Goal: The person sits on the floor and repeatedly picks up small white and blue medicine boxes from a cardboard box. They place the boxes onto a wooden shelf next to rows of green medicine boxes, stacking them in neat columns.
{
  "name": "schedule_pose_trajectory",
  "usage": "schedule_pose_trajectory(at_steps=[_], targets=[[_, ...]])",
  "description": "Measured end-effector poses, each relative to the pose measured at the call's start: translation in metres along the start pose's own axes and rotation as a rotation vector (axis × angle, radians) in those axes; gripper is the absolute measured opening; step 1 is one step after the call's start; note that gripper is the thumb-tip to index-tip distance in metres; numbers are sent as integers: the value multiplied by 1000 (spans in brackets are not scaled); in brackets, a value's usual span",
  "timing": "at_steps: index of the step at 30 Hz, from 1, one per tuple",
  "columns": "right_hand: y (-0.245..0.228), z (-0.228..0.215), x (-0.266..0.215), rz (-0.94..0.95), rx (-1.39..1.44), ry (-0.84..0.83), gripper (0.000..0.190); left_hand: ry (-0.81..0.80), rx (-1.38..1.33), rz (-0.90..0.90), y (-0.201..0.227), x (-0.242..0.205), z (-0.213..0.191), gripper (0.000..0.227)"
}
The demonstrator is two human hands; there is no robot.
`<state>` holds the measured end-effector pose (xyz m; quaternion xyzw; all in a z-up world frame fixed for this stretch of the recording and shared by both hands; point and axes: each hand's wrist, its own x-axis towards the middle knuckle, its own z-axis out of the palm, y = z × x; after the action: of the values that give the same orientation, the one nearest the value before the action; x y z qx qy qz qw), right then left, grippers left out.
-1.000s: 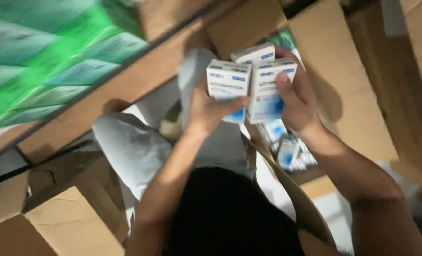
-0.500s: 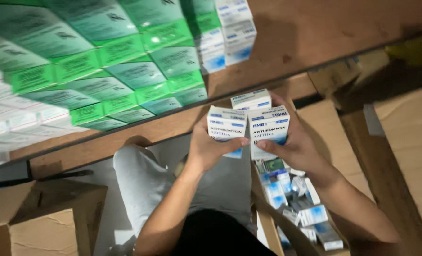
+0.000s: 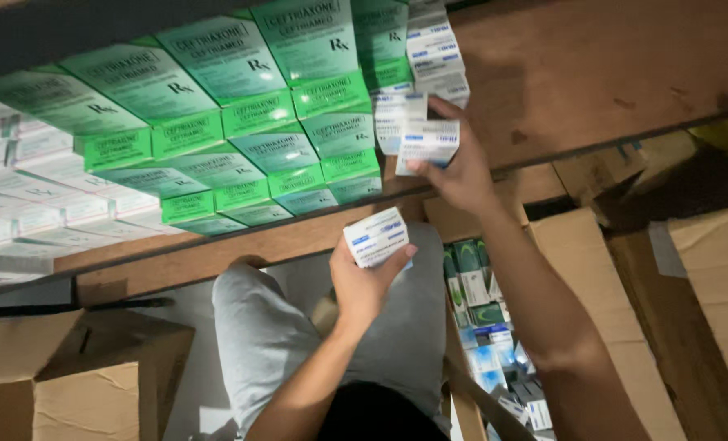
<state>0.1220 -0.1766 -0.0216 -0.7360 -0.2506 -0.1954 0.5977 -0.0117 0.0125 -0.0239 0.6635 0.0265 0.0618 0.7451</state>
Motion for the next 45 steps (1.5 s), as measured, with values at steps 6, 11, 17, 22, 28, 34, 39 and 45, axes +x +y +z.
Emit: schedule_pose_trajectory(at_steps=[6,11,17,22,28,34,39,45], targets=[[-2,6,-20,35,-328,158,89,-17,6,-18,-16,1,-3,38],[2,15,-21,81,-235,219,87,-71,-9,-12,-21,-2,10,36],[-14,-10,-34,44,-239,269,59,-28,-15,-59,-15,1,10,40],[4,-33,-15,126,-58,339,59,-38,93,136,-18,6,20,45],[17,-29,-27,69,-330,272,66,-219,-129,134,-29,3,38,45],[-18,-50,-70,61,158,-17,58,-225,-61,195,-5,25,41,45],[-13,-32,-59,94,-97,95,46,78,563,888,27,35,50,67],[-11,18,-34,50,-341,252,47,-153,1178,967,51,69,45,67]])
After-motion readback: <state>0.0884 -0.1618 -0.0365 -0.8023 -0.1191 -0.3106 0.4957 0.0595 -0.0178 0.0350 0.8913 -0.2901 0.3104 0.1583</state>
